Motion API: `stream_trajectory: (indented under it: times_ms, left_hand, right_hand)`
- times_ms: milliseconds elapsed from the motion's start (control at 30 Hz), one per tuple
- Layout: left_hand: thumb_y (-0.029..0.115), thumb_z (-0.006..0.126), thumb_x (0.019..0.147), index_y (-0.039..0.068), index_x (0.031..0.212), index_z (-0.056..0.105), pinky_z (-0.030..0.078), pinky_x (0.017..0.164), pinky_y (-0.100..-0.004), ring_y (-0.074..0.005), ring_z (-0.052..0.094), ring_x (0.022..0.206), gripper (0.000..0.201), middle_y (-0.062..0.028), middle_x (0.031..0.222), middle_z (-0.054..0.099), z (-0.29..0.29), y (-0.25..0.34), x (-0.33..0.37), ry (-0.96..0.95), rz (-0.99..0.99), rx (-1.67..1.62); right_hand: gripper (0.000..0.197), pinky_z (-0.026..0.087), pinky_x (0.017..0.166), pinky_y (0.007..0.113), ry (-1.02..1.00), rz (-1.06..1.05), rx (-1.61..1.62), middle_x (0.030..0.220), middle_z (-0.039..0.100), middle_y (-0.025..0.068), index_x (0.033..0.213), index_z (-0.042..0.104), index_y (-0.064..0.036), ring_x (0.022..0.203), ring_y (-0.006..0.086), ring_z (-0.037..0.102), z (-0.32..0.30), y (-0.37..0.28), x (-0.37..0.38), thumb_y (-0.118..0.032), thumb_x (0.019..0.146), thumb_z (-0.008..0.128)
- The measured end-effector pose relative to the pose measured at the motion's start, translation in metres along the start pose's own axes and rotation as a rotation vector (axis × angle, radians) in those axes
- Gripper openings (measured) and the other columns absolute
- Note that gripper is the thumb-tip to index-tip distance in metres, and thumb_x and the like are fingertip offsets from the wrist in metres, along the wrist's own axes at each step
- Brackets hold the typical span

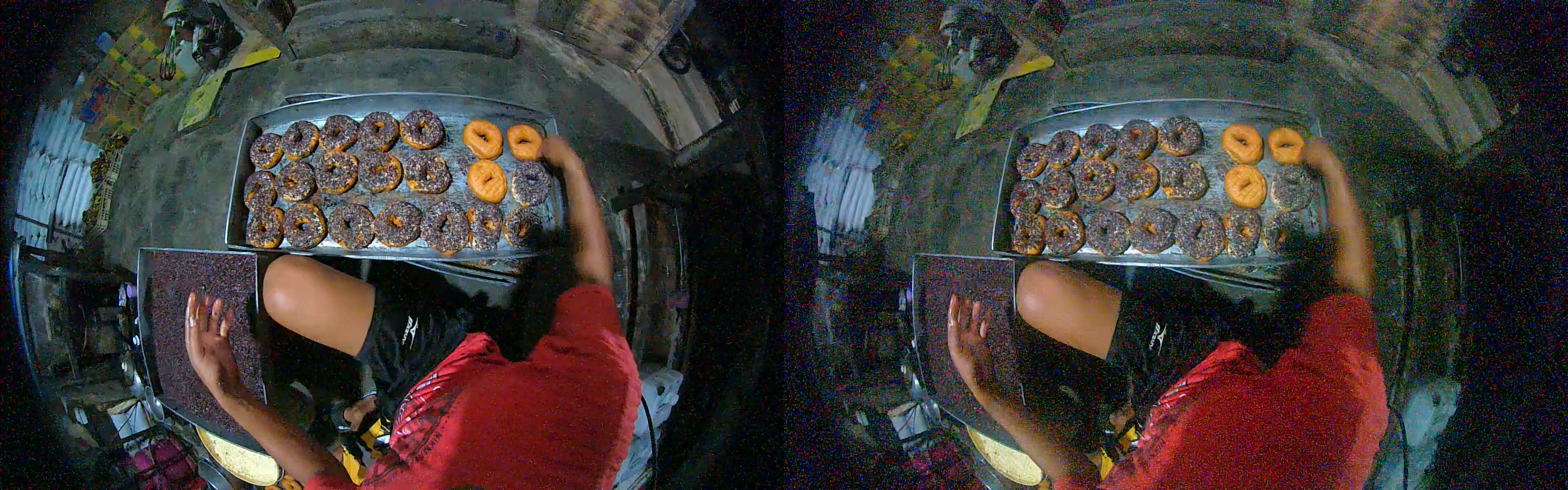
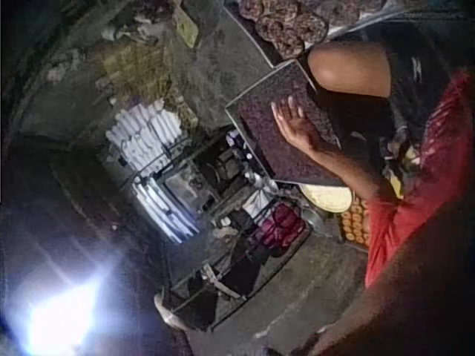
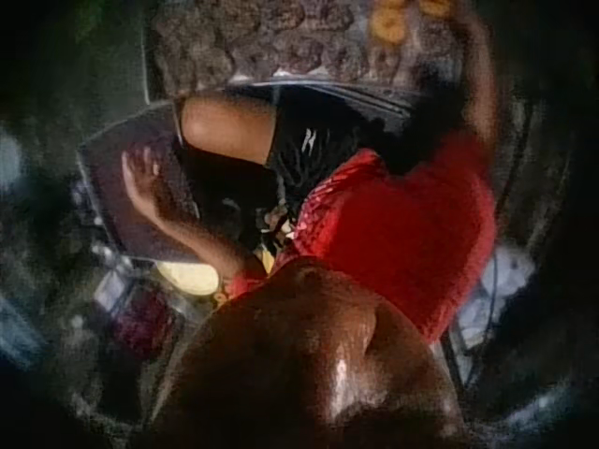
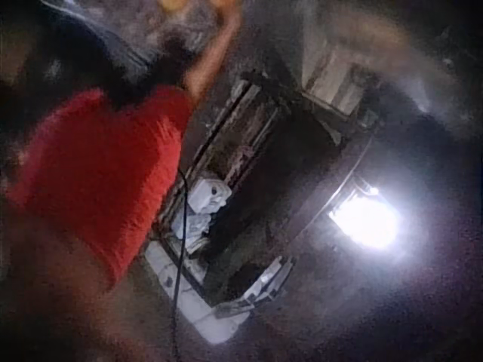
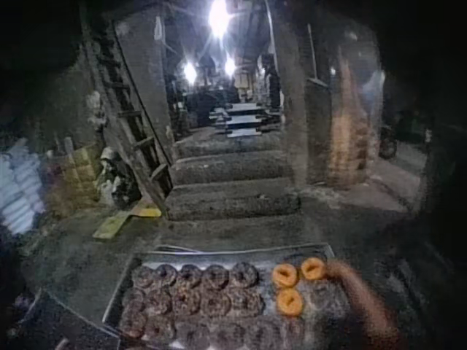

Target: The person sits on the floor and repeatedly picks up plain doughnuts, splits them open, fills them with a creamy substance from a bucket, and then rolls them in a tray of dark seeds before placing them on a tray.

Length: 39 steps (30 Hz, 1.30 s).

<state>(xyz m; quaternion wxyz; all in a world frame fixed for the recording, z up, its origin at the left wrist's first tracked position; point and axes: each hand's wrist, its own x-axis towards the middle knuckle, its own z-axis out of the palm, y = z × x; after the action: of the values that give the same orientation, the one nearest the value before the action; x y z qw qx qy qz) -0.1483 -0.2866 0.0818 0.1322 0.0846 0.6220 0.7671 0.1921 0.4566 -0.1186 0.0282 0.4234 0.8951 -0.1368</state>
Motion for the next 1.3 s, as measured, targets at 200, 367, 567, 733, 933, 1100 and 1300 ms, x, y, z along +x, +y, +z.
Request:
stream_trajectory:
  times_ms: [200, 367, 567, 733, 933, 1100, 1300]
  left_hand:
    - [0.03, 0.051, 0.098, 0.001, 0.141, 0.044, 0.045, 0.097, -0.0416, -0.0258, 0.056, 0.112, 0.053, -0.0135, 0.127, 0.054, -0.02, 0.0, -0.028, 0.102, -0.02, 0.042]
    - [0.028, 0.052, 0.098, 0.001, 0.138, 0.047, 0.045, 0.097, -0.0418, -0.0261, 0.056, 0.113, 0.049, -0.0125, 0.125, 0.057, -0.051, 0.008, -0.077, 0.277, 0.069, -0.003]
    - [0.017, 0.054, 0.096, -0.006, 0.126, 0.055, 0.054, 0.088, -0.0403, -0.0308, 0.064, 0.104, 0.038, -0.0188, 0.116, 0.061, -0.02, 0.025, -0.096, 0.337, 0.091, -0.031]
    - [0.039, 0.051, 0.099, -0.002, 0.138, 0.046, 0.051, 0.093, -0.0447, -0.0324, 0.06, 0.115, 0.057, -0.0207, 0.126, 0.057, 0.021, -0.011, -0.087, 0.141, 0.019, -0.152]
    - [0.065, 0.04, 0.095, 0.016, 0.142, 0.04, 0.04, 0.105, -0.0551, -0.0297, 0.05, 0.126, 0.069, -0.0105, 0.138, 0.05, 0.02, -0.015, -0.077, 0.14, 0.196, -0.924]
    - [0.071, 0.032, 0.094, 0.014, 0.138, 0.045, 0.045, 0.102, -0.0502, -0.0266, 0.053, 0.124, 0.073, -0.0076, 0.134, 0.053, -0.051, 0.011, -0.136, 0.395, 0.326, -0.949]
    - [0.063, 0.03, 0.098, 0.012, 0.138, 0.043, 0.044, 0.103, -0.0444, -0.0242, 0.056, 0.12, 0.067, -0.0093, 0.131, 0.054, -0.114, -0.002, -0.214, 0.771, 0.569, -0.944]
  right_hand:
    - [0.101, 0.042, 0.106, 0.05, 0.018, 0.217, -0.172, 0.142, 0.044, 0.0275, 0.149, 0.032, -0.0189, 0.13, 0.0454, 0.044, 0.004, -0.065, 0.013, -0.045, 0.064, 0.08]
    - [0.097, 0.038, 0.106, 0.055, 0.311, 0.077, 0.066, 0.145, 0.039, 0.0261, 0.151, 0.03, -0.0229, 0.131, 0.0468, 0.041, -0.036, -0.198, -0.034, -0.043, 0.069, 0.076]
    - [0.052, 0.046, 0.094, 0.048, 0.582, -0.264, -0.135, 0.12, 0.06, 0.0146, 0.126, 0.056, -0.0056, 0.115, 0.0365, 0.052, 0.021, -0.241, -0.031, -0.015, 0.078, 0.073]
    - [0.075, 0.035, 0.11, 0.04, 0.448, -0.831, 0.758, 0.145, 0.044, 0.0149, 0.144, 0.039, -0.0037, 0.133, 0.029, 0.043, -0.03, -0.395, -0.076, -0.008, 0.077, 0.072]
    - [0.069, 0.036, 0.111, 0.037, -0.296, -1.624, 0.488, 0.141, 0.049, 0.0182, 0.144, 0.039, -0.0016, 0.13, 0.0306, 0.049, -0.076, -0.633, -0.3, -0.017, 0.085, 0.071]
    - [0.032, 0.047, 0.092, 0.035, -0.83, -1.586, 0.838, 0.109, 0.057, 0.0104, 0.121, 0.047, -0.0025, 0.104, 0.0206, 0.058, -0.054, -0.737, -0.355, -0.012, 0.092, 0.058]
    - [0.06, 0.049, 0.091, 0.044, -0.725, -1.946, 0.069, 0.113, 0.057, 0.0233, 0.134, 0.054, -0.011, 0.105, 0.041, 0.06, -0.009, -0.786, -0.475, -0.048, 0.088, 0.064]
